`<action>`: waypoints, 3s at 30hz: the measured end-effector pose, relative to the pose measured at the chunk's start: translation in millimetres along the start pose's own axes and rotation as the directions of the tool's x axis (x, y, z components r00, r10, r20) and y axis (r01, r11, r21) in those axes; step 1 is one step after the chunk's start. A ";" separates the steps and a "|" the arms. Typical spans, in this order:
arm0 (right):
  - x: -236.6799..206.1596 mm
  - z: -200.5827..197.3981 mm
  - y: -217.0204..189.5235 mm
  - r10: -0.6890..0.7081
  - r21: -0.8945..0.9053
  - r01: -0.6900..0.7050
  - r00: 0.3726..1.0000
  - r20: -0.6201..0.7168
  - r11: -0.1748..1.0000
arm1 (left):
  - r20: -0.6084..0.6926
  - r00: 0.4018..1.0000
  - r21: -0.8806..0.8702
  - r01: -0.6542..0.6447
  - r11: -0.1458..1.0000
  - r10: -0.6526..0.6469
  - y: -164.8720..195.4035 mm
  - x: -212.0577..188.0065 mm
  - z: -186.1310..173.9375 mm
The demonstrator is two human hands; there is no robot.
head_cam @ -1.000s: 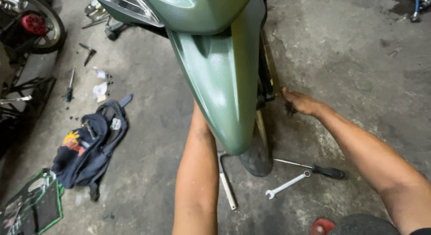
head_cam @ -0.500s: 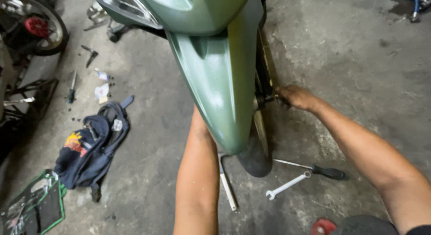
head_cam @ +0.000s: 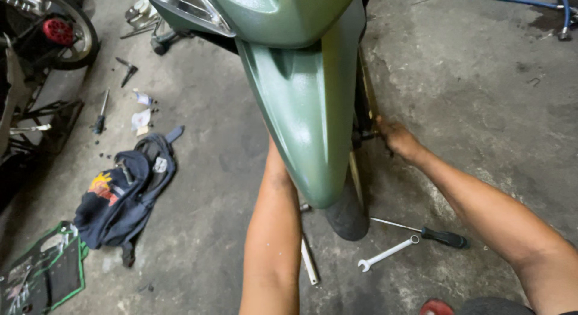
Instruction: The person works on the front wheel of a green scooter, using a wrench and hammer to loosen and tighten bolts on the axle. They repeatedly spin the wheel to check alignment and continue adjusting fasteners with both hands.
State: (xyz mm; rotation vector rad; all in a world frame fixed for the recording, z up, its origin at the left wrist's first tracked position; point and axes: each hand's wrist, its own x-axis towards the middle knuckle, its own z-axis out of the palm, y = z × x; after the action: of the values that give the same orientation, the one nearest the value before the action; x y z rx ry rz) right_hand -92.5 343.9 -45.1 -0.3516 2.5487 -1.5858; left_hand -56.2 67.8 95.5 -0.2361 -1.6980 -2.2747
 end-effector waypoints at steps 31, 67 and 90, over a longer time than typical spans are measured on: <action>-5.4 7.8 21.9 0.218 0.035 -0.218 0.976 0.012 0.975 | -0.273 0.962 0.607 0.186 0.772 -0.017 46.9 -229.5 77.9; -18.0 11.8 -5.5 0.045 0.143 -0.048 0.999 0.026 0.989 | -0.218 0.963 0.594 0.260 0.761 -0.159 -66.2 -292.9 44.5; 5.7 13.1 -18.6 0.049 0.135 -0.057 0.997 0.059 0.989 | 0.001 0.998 0.551 -0.055 0.833 0.065 -9.2 -274.6 51.6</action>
State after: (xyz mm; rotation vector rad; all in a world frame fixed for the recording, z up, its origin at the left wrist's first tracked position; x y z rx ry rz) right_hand -92.6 323.1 -34.1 -0.3068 2.3727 -1.6944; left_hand 197.7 156.4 19.3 -0.1343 -2.2096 -1.6349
